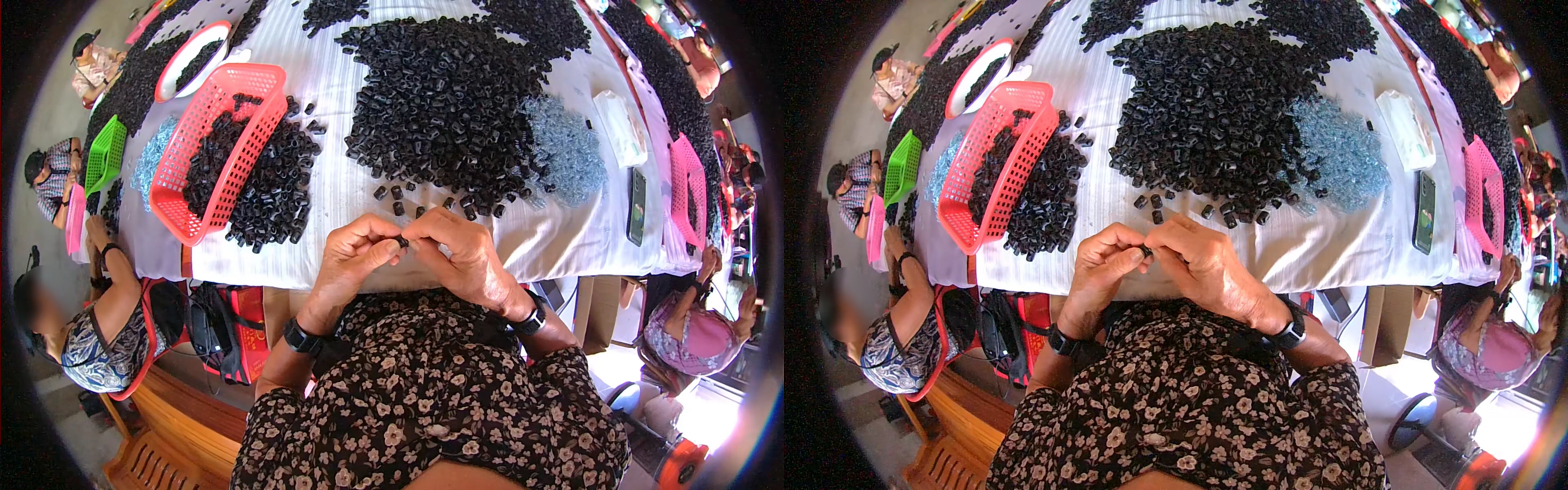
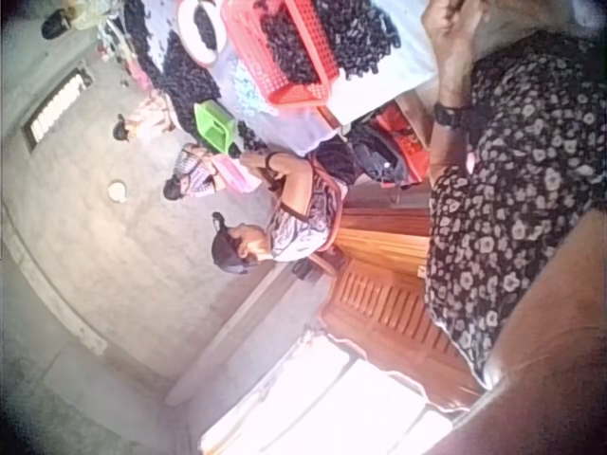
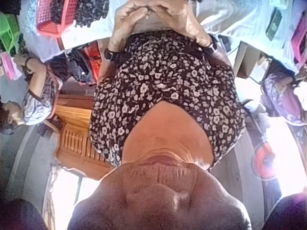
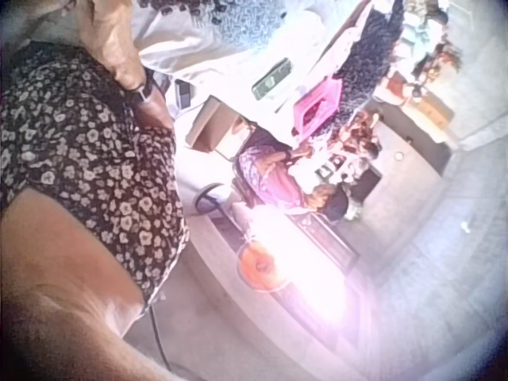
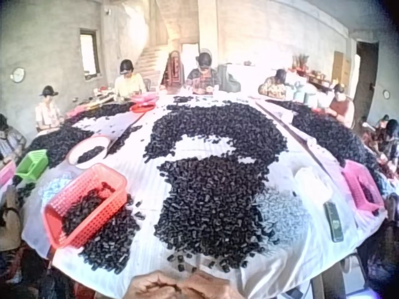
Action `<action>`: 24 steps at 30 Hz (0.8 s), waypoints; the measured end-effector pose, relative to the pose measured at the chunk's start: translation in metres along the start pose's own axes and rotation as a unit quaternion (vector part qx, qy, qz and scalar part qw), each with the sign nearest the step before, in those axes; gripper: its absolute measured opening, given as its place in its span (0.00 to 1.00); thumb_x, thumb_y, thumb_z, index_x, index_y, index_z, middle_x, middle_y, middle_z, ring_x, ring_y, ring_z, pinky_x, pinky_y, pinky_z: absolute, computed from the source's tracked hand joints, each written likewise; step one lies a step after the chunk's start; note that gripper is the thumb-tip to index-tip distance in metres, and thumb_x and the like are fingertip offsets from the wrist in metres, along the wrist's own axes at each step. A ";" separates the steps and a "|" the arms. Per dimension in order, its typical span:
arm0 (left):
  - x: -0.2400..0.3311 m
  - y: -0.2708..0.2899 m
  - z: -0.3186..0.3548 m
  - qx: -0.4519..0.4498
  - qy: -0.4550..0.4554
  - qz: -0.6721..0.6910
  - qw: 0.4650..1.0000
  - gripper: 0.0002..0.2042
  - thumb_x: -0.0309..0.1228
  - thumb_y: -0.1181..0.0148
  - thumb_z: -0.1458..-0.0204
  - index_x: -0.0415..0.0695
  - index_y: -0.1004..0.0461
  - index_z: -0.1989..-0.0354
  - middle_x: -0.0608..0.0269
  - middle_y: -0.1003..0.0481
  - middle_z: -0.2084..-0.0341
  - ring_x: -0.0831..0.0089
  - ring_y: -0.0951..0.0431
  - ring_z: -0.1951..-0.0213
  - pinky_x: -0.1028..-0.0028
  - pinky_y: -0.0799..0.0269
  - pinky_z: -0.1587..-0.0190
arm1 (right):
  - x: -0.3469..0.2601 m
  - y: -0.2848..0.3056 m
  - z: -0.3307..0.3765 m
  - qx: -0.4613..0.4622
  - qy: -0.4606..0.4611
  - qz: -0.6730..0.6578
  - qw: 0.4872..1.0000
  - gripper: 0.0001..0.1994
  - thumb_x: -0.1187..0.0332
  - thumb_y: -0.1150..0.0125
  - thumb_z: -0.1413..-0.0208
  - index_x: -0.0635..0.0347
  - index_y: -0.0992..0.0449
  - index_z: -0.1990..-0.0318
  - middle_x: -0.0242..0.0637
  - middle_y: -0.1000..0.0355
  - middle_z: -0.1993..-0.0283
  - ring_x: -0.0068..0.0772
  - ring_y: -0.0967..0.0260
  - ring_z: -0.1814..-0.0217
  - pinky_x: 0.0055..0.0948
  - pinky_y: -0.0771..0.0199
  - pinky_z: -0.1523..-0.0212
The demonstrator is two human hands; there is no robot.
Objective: The worker inspects, handles, and sorts small black plastic shoe components on an assembly table.
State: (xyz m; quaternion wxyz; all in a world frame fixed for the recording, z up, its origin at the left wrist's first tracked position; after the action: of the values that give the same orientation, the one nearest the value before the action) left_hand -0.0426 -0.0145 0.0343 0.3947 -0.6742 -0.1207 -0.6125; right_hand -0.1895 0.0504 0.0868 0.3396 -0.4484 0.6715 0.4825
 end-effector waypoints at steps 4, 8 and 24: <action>-0.010 0.001 0.004 -0.014 0.030 -0.013 0.999 0.07 0.24 0.44 0.46 0.36 0.28 0.61 0.64 0.26 0.70 0.82 0.29 0.69 0.81 0.31 0.63 | 0.008 0.000 0.005 -0.031 -0.026 -0.013 0.999 0.07 0.82 0.46 0.51 0.64 0.29 0.63 0.39 0.32 0.70 0.31 0.33 0.71 0.26 0.34 0.71; -0.009 -0.003 0.005 -0.044 0.071 -0.035 0.996 0.09 0.29 0.42 0.46 0.36 0.28 0.62 0.64 0.25 0.71 0.80 0.28 0.70 0.80 0.31 0.63 | 0.016 -0.003 0.012 -0.040 -0.050 -0.034 0.997 0.07 0.81 0.45 0.51 0.64 0.30 0.63 0.38 0.33 0.70 0.28 0.34 0.72 0.25 0.34 0.71; -0.009 -0.001 0.007 -0.069 0.060 -0.048 0.995 0.08 0.27 0.44 0.45 0.36 0.28 0.61 0.65 0.25 0.71 0.81 0.27 0.68 0.81 0.30 0.62 | 0.046 -0.002 0.005 -0.151 -0.202 -0.138 0.958 0.10 0.67 0.37 0.49 0.64 0.30 0.71 0.26 0.37 0.79 0.15 0.43 0.75 0.19 0.43 0.76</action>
State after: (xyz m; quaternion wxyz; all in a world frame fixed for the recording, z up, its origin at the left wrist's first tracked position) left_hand -0.0401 -0.0066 0.0263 0.3235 -0.6554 -0.0863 -0.6770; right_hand -0.2047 0.0424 0.0438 0.4603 -0.4757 0.4398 0.6070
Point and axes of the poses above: each hand's wrist, its own z-axis away from the middle knuckle, its own y-axis out of the back of the hand, x = y × z, the point moved 4 cm from there along -z, towards the middle knuckle
